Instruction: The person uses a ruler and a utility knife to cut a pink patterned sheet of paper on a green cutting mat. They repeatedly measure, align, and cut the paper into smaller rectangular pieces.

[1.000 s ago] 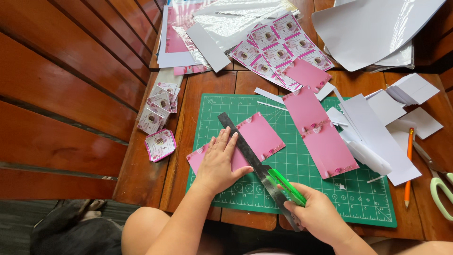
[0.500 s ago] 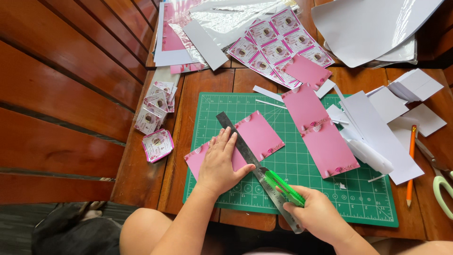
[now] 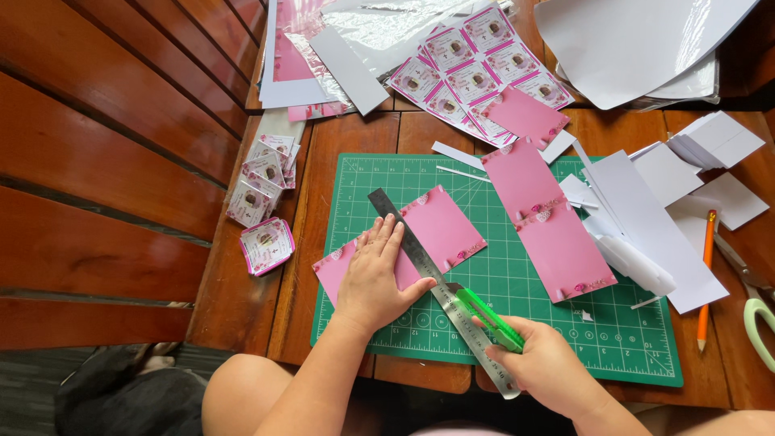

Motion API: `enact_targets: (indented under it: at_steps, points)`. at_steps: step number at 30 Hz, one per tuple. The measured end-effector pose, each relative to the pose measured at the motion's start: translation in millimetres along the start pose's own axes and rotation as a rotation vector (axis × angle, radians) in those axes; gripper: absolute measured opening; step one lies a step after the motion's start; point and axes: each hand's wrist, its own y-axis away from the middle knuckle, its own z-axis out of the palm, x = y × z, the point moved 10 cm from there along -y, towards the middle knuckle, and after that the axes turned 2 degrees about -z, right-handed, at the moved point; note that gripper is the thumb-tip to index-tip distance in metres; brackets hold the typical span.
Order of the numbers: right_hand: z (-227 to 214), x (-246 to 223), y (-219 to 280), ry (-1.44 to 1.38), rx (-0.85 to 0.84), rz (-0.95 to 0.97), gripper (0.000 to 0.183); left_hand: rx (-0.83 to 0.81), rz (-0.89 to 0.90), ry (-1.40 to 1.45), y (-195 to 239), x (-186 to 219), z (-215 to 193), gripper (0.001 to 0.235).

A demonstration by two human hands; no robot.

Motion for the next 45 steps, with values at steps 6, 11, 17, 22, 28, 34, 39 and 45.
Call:
enact_targets:
  at_steps: [6, 11, 17, 22, 28, 34, 39, 45]
  points:
    - [2, 4, -2, -0.034, -0.010, -0.006, 0.045, -0.009, -0.004, 0.000, -1, 0, 0, 0.104]
    - [1, 6, -4, -0.004, -0.006, -0.030, 0.046, -0.017, -0.016, 0.023, -1, -1, 1, 0.104]
    - [1, 6, -5, -0.027, -0.008, -0.042, 0.046, -0.016, -0.035, 0.030, -2, -2, 0, 0.103]
    - [-3, 6, -4, -0.029, -0.008, -0.060, 0.042, 0.020, -0.021, 0.031, -1, -2, 1, 0.103]
    - [-10, 14, -9, -0.047, 0.010, -0.061, 0.026, 0.035, -0.014, 0.020, 0, -3, 1, 0.101]
    - [-9, 17, -9, -0.087, 0.010, -0.032, 0.024, 0.028, -0.021, 0.032, -1, 0, -2, 0.099]
    - [-10, 18, -11, -0.053, 0.016, -0.035, 0.023, 0.030, -0.023, 0.047, -1, 2, -5, 0.097]
    - [-9, 19, -11, -0.078, 0.011, -0.019, 0.023, 0.019, -0.032, 0.052, -2, 3, -6, 0.097]
